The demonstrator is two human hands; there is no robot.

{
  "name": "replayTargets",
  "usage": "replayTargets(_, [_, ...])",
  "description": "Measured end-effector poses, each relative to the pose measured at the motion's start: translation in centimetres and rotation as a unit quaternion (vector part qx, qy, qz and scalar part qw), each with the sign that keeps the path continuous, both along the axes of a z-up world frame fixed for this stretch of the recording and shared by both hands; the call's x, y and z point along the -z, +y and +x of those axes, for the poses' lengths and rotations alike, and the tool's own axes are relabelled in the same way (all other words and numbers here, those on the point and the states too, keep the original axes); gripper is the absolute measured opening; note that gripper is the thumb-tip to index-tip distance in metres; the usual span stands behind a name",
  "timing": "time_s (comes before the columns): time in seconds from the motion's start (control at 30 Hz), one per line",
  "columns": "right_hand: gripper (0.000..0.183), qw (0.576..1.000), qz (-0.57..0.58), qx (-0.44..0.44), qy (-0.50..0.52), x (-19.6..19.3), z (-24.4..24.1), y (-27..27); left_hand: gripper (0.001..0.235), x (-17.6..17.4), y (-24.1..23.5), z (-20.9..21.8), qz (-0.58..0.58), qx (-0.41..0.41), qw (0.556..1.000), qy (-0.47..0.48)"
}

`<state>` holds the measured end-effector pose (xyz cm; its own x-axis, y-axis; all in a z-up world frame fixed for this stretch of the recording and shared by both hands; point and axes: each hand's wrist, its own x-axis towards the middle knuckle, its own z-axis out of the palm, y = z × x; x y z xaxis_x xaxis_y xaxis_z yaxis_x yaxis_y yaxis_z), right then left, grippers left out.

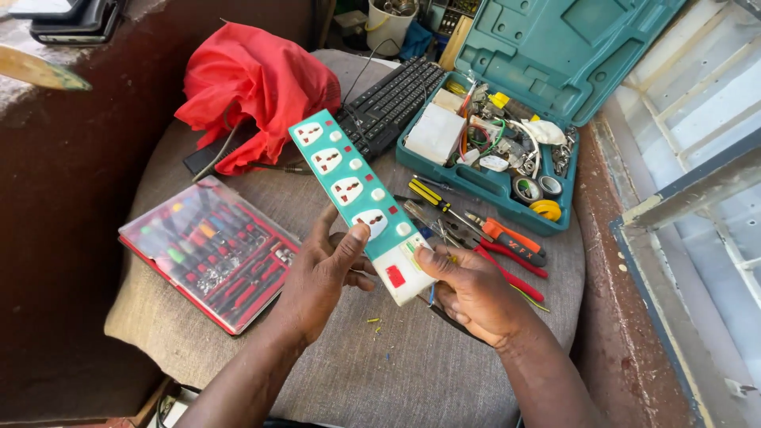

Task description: Assembling or repairing a power extension board using a screwdriver and other hand tools.

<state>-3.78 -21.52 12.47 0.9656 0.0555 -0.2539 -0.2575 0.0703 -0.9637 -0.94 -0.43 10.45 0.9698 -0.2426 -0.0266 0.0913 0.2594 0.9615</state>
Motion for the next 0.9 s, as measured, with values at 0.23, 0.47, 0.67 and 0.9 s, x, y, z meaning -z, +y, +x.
replayTargets(0.23, [0.044,0.997,-0.064,-0.035,0.006,-2.3,-1.8,0.8,0.098,0.3,-1.1,0.9,-0.138,-0.071,0.987,0.046])
replayTargets(0.47, [0.023,0.985,-0.162,-0.063,-0.025,-1.7,-2.7,0.3,0.079,0.9,-0.7,1.9,-0.104,-0.149,0.981,0.073])
replayTargets(0.67, [0.023,0.984,-0.164,0.009,-0.071,0.4,-2.5,0.9,0.091,1.5,-0.5,2.3,-0.095,-0.167,0.98,0.048])
replayTargets(0.9, [0.024,0.995,0.003,-0.006,-0.1,3.4,-1.6,-0.1,0.088,2.3,-0.7,3.2,-0.112,-0.151,0.98,0.062])
